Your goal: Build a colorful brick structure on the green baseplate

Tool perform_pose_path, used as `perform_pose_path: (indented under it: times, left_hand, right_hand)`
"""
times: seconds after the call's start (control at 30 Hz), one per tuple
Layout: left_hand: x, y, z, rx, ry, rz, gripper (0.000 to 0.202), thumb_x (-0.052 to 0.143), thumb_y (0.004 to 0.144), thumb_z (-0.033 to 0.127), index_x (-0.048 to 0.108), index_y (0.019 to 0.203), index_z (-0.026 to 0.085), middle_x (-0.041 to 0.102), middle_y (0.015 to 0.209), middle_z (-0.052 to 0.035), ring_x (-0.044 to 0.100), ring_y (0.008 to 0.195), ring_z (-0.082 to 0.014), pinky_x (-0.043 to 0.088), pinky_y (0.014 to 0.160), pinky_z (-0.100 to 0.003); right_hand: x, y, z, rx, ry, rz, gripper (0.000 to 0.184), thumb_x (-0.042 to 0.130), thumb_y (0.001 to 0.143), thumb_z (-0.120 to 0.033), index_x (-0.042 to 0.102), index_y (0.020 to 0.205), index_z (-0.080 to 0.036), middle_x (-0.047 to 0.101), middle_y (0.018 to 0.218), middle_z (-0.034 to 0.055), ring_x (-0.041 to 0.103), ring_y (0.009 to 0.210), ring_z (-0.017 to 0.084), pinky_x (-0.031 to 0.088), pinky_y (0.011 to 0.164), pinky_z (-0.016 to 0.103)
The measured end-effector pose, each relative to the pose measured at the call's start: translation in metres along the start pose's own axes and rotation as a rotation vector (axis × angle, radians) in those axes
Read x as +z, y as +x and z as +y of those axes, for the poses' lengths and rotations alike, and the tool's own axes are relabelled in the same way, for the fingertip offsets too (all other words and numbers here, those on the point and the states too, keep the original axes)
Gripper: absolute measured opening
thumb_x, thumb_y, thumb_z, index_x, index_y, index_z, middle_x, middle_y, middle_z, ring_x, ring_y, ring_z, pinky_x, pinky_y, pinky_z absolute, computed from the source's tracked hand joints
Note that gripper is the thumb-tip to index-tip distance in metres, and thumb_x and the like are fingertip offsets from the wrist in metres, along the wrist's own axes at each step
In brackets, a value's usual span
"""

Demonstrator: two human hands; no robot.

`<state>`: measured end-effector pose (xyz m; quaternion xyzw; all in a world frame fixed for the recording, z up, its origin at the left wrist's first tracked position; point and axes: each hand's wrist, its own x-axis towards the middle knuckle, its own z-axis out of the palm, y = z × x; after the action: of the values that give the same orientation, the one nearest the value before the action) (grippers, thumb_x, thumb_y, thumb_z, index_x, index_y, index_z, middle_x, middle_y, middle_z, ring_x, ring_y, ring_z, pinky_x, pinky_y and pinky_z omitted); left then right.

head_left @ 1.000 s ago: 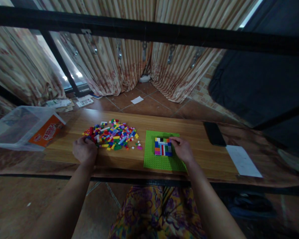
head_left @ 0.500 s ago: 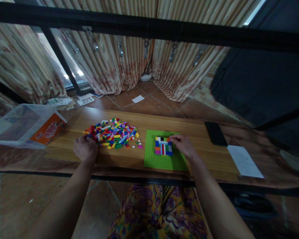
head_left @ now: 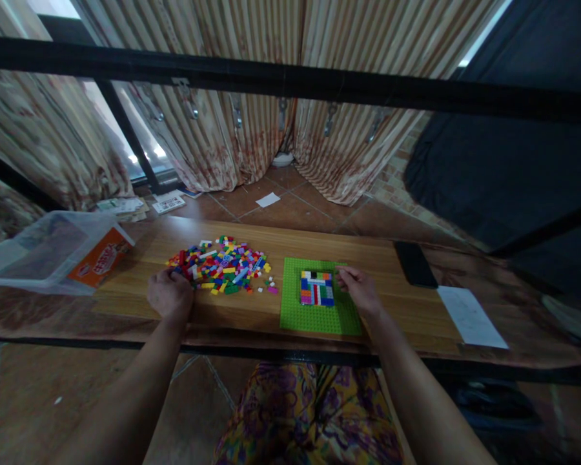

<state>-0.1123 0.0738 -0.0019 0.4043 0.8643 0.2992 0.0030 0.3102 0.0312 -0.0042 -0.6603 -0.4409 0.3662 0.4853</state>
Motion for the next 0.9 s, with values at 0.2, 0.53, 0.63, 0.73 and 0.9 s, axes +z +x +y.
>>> perform_pose_path:
  times: [0.2,0.53,0.63,0.73,0.9]
  left_hand:
    - [0.000,0.001,0.000,-0.006,0.011,-0.008,0.038,0.043,0.088,0.026,0.068,0.112,0.012,0.063,0.111,-0.0174,0.058,0.105,-0.0297,0.045,0.094,-0.043]
    - [0.001,-0.001,0.000,-0.015,-0.005,-0.003,0.037,0.043,0.089,0.027,0.068,0.112,0.014,0.062,0.113,-0.0163,0.057,0.106,-0.0282,0.043,0.093,-0.041]
    - [0.002,-0.001,-0.001,-0.010,0.006,0.001,0.036,0.043,0.089,0.026,0.069,0.111,0.014,0.063,0.112,-0.0159,0.057,0.104,-0.0276,0.044,0.091,-0.040]
    - [0.002,-0.001,-0.002,-0.004,0.006,0.003,0.035,0.042,0.089,0.026,0.069,0.110,0.015,0.063,0.110,-0.0154,0.058,0.102,-0.0269,0.044,0.089,-0.039]
    - [0.003,-0.001,-0.003,-0.004,-0.004,0.005,0.035,0.043,0.090,0.026,0.069,0.111,0.016,0.063,0.110,-0.0151,0.058,0.101,-0.0269,0.044,0.088,-0.039]
  right_hand:
    - [-0.001,-0.010,0.002,-0.014,-0.023,0.135,0.050,0.059,0.076,-0.058,0.072,0.098,-0.015,0.071,0.079,0.0072,0.062,0.065,0.017,0.049,0.059,0.030]
    - [0.073,-0.075,-0.052,-0.481,-0.156,-0.087,0.023,0.052,0.091,-0.032,0.071,0.098,-0.021,0.070,0.094,0.0064,0.065,0.087,0.019,0.051,0.079,0.033]
    - [0.109,-0.085,-0.058,-0.562,-0.217,-0.248,0.023,0.048,0.093,-0.025,0.070,0.099,-0.023,0.069,0.094,0.0051,0.064,0.088,0.019,0.050,0.079,0.032]
    - [0.138,-0.081,-0.062,-0.622,-0.306,-0.319,0.024,0.047,0.093,-0.019,0.070,0.100,-0.022,0.067,0.096,0.0060,0.062,0.093,0.020,0.049,0.084,0.032]
    - [0.179,-0.056,-0.072,-0.713,-0.582,-0.380,0.032,0.045,0.089,-0.010,0.069,0.108,-0.021,0.063,0.108,0.0085,0.054,0.104,0.022,0.043,0.093,0.035]
